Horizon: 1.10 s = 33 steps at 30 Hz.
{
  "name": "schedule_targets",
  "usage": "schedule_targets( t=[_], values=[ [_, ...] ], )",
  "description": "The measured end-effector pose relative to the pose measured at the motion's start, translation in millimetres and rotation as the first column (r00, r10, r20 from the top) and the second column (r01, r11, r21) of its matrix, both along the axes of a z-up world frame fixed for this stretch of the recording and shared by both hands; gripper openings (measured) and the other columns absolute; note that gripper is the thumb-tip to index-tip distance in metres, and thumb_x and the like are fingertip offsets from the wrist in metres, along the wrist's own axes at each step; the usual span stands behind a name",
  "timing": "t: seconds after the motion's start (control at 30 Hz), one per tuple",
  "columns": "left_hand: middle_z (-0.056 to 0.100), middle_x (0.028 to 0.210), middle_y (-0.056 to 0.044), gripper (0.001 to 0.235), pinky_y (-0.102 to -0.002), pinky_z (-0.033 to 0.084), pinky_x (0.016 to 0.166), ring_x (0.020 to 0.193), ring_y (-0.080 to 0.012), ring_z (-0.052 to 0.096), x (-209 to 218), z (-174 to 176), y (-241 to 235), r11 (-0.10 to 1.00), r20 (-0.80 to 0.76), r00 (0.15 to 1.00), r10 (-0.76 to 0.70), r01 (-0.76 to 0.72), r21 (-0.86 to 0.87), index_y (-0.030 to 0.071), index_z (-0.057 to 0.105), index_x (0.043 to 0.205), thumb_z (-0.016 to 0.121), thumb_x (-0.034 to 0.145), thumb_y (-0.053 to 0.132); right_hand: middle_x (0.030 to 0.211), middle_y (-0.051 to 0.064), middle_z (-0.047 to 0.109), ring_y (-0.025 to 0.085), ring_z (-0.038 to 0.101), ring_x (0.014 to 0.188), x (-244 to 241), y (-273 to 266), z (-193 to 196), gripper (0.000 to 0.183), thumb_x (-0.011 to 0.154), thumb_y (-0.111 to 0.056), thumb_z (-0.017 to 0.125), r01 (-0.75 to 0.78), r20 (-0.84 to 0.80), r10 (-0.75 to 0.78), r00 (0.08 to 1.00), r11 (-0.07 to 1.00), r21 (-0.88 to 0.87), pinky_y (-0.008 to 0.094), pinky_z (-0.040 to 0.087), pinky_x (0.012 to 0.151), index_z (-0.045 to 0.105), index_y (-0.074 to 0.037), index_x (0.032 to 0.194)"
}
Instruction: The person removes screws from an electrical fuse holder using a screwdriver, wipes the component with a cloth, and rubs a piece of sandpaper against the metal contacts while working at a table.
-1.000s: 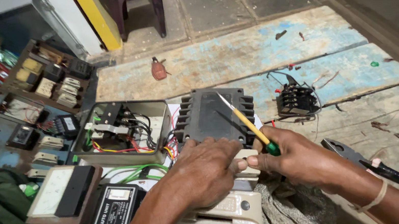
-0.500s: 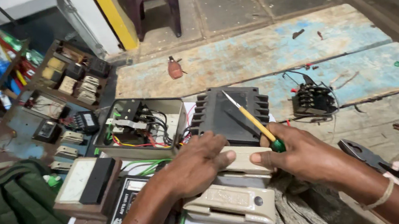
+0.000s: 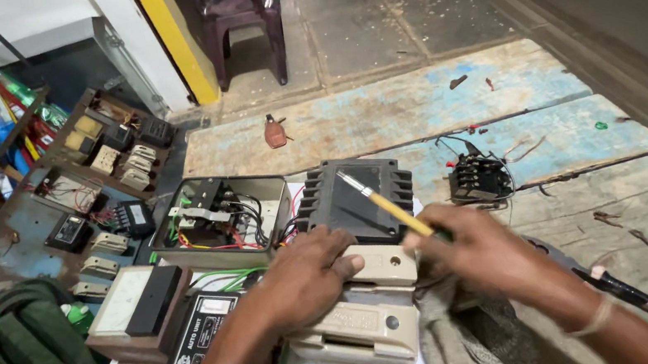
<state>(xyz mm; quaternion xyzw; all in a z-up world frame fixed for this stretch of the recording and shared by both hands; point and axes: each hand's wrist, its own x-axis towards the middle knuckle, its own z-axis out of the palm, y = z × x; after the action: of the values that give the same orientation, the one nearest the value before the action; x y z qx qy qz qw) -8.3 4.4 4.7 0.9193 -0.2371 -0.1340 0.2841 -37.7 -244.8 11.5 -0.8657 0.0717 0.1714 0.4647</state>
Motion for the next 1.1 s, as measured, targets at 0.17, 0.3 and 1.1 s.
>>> schedule_targets(
  t=[0.17, 0.3, 1.1],
  values=[
    [0.062, 0.115, -0.017, 0.043, -0.047, 0.044, 0.102, 0.117, -0.0334, 0.057, -29.4, 19.3, 6.2, 0.973, 0.118, 0.97, 0.212, -0.199, -0.114, 0.001, 0.062, 0.123, 0.065, 0.089, 0.027, 0.085, 0.015, 0.072, 0.028, 0.069, 0.072, -16.5, -56.0, -25.2, 0.037, 0.096, -0.043, 0.065, 0.048, 0.059, -0.025, 0.998, 0.906, -0.421, 0.046, 0.056, 0.071, 0.074, -0.011, 0.113],
    [0.057, 0.129, -0.021, 0.059, -0.046, 0.039, 0.108, 0.125, -0.036, 0.051, -41.7, 15.2, 14.0, 0.976, 0.14, 0.967, 0.214, -0.205, -0.072, -0.001, 0.054, 0.138, 0.063, 0.091, 0.033, 0.104, 0.014, 0.075, 0.028, 0.071, 0.092, -22.5, -71.3, -59.0, 0.039, 0.088, -0.028, 0.065, 0.053, 0.279, 0.088, 0.956, 0.887, -0.459, 0.043, 0.055, 0.083, 0.071, -0.011, 0.123],
    [0.066, 0.108, -0.033, 0.078, -0.064, 0.047, 0.097, 0.11, -0.0498, 0.064, -54.5, -113.0, 6.1, 0.848, 0.852, 0.318, 0.417, -0.473, -0.239, -0.013, 0.062, 0.107, 0.052, 0.089, 0.063, 0.17, 0.029, 0.001, 0.044, 0.007, 0.157, 101.2, 112.8, 41.7, 0.09, 0.069, -0.019, 0.072, -0.388, -0.462, 0.753, -0.469, -0.646, -0.658, 0.058, 0.009, 0.116, 0.032, -0.015, 0.15]
  ],
)
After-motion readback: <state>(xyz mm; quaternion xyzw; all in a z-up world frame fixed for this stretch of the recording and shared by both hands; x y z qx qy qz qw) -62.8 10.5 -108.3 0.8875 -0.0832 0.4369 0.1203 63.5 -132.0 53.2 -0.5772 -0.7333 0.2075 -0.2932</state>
